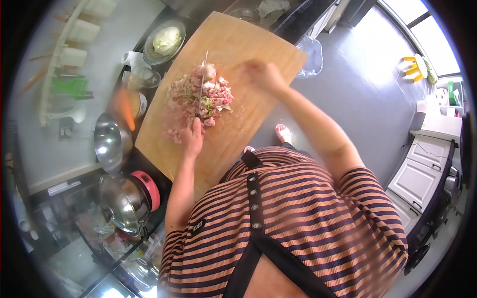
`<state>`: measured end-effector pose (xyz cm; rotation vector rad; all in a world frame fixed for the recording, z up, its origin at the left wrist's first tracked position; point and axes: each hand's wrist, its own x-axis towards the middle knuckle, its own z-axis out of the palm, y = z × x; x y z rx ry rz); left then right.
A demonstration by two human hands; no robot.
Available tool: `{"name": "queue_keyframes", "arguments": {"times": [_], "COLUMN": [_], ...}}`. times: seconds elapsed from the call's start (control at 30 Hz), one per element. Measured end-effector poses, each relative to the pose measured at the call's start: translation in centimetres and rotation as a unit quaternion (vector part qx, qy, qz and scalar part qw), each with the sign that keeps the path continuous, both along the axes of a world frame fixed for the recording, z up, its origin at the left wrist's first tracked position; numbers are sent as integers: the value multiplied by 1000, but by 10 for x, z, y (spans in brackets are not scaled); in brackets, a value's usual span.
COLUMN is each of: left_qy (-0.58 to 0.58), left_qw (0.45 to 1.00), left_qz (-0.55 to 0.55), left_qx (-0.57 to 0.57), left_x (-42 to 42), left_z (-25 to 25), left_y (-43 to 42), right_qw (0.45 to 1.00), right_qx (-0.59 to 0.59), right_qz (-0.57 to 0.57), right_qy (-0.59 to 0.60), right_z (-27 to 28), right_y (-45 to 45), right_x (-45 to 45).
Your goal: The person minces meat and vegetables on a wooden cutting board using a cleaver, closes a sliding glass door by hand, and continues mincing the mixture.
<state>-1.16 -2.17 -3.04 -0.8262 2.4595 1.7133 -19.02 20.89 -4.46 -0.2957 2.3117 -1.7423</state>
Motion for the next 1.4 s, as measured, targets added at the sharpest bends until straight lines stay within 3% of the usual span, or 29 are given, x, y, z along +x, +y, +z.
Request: {"name": "queue_keyframes", "arguments": {"times": [0.07,0.13,0.2,0.33,0.4,0.47,0.53,0.63,0.7,0.87,0.9,0.97,1.2,1.33,1.4], "left_qy": [-11,4,31,16,10,-21,3,10,4,-19,35,-70,-38,-42,22], "left_qw": [1000,999,995,980,981,965,979,981,983,988,986,993,980,995,994], "left_qz": [2,-12,-16,-32,-99,-147,-192,-192,-174,-70,-38,40,157,86,97], "left_qx": [23,47,88,198,166,218,70,-23,-49,-135,-160,81,114,37,51], "left_x": [-3,-1,2,-3,-7,-10,-12,-19,-22,-33,-31,-23,9,4,7], "left_z": [8,24,40,41,27,8,-9,-13,-11,-15,-32,-7,18,27,40], "left_y": [-2,3,16,57,75,89,102,118,119,88,72,52,29,25,22], "right_qw": [989,984,964,926,920,924,935,954,964,985,983,982,949,933,933], "right_qx": [-38,-14,-20,58,60,63,63,47,17,96,113,159,260,273,264], "right_qz": [-99,-163,-232,-315,-321,-309,-285,-249,-230,-144,-125,-83,-28,-15,-17], "right_qy": [-102,-69,-125,-199,-216,-214,-200,-159,-131,25,68,65,174,233,243], "right_z": [1,-1,-12,-62,-68,-68,-65,-55,-52,-45,-49,-34,-40,-47,-47], "right_y": [52,110,157,216,215,208,188,162,143,87,77,56,25,25,24], "right_x": [-5,1,15,54,71,77,71,56,44,23,20,16,6,13,13]}}
